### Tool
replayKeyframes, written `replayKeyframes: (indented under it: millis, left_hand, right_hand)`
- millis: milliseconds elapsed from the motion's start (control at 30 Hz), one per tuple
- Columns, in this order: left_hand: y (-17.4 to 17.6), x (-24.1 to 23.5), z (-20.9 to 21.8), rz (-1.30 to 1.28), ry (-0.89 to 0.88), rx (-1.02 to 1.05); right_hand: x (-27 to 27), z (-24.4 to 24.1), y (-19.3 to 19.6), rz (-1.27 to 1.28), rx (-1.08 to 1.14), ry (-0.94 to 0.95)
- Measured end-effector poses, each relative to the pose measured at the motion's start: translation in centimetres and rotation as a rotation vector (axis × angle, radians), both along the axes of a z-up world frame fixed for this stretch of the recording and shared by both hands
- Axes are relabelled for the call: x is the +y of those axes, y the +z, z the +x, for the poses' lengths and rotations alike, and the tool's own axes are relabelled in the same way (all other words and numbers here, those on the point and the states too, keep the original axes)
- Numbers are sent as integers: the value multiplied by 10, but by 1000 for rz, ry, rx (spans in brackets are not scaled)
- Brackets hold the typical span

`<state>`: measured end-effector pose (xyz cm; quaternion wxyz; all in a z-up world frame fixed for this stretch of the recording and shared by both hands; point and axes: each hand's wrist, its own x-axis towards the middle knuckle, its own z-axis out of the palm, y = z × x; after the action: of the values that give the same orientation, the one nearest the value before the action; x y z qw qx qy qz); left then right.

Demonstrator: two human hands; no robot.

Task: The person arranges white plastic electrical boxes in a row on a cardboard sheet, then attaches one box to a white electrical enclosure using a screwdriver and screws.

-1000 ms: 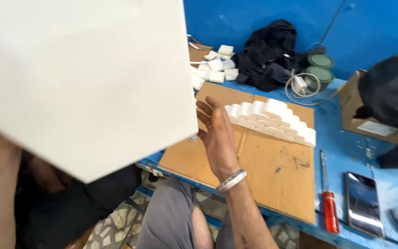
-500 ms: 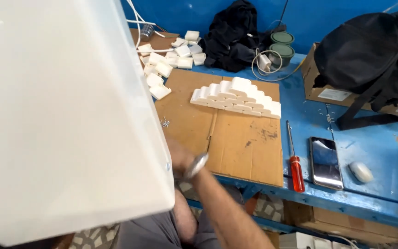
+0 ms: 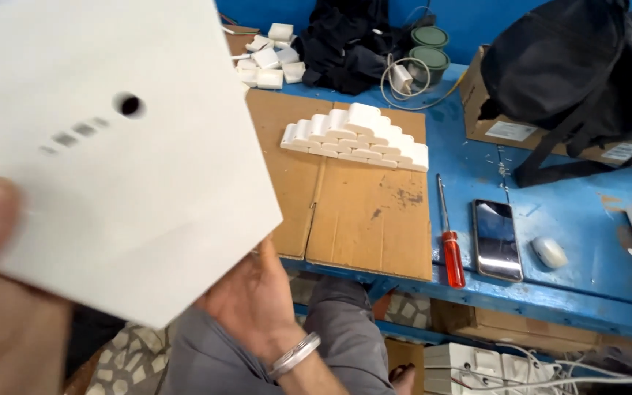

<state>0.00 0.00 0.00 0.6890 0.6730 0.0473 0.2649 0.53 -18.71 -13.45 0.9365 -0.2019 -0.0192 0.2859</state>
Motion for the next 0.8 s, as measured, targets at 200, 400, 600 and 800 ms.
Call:
replayKeyframes:
  millis: [200, 400, 600, 800]
  left_hand:
    - [-99, -32, -30, 297, 140, -239]
    - [-83, -10, -41, -142, -400, -84]
    - [-15, -4, -10, -850, -752, 85]
    - [-1, 10, 4, -137, -704, 33]
  right_hand:
    - [16, 2, -22, 214, 5, -337]
    - [-9, 20, -85, -76, 202, -430]
    - [-39, 21, -118, -63, 26, -423]
    - [-63, 26, -90, -90, 92, -585]
